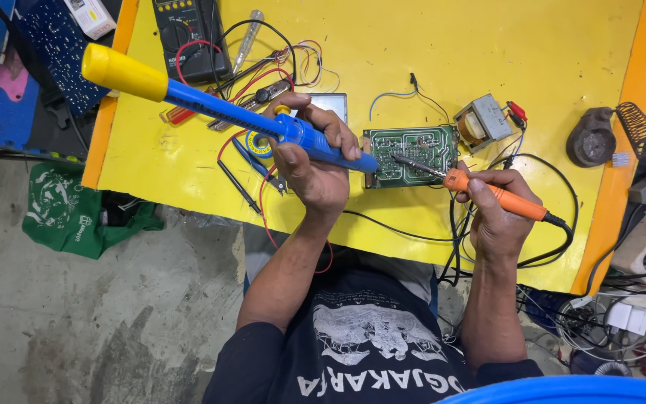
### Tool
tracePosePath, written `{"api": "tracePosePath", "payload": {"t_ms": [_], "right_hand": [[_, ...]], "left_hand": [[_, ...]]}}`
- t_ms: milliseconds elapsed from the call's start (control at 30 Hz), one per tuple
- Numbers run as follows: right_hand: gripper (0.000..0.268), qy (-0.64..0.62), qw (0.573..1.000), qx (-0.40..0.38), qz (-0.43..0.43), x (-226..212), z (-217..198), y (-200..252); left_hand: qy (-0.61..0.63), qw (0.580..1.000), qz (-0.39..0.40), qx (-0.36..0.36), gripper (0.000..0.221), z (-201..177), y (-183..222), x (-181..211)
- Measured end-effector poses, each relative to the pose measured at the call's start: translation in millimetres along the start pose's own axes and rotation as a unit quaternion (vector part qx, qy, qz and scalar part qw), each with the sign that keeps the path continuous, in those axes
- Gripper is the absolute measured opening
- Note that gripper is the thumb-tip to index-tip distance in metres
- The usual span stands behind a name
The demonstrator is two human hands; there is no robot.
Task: Desoldering components from a printed circuit board using a soldering iron and a desoldering pump.
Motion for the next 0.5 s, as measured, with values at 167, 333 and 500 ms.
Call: {"api": "tracePosePath", "payload": {"t_ms": [167, 333, 500], "right_hand": [[0.024, -0.001, 1.0, 0.002, -0.001, 12, -9, -1], [0.022, -0.007, 1.0, 0.0, 0.01, 7, -6, -1], [0.014, 0.031, 0.998, -0.031, 0.047, -15, 6, 1]], "left_hand": [[-0.002, 1.0, 0.021, 0.0, 0.059, 14, -8, 2], [0.011, 1.0, 0.021, 0.0, 0.056, 18, -10, -12], [0.031, 0.999, -0.032, 0.01, 0.053, 32, -9, -3]]}}
Point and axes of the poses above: each hand's wrist, its own y-axis away from the middle knuckle, its own z-axis out of the palm, x = y × z, the point moved 3 cm from there along -y, towards the middle knuckle, and after that the axes turned 2 degrees about z, right-handed, at the moved point
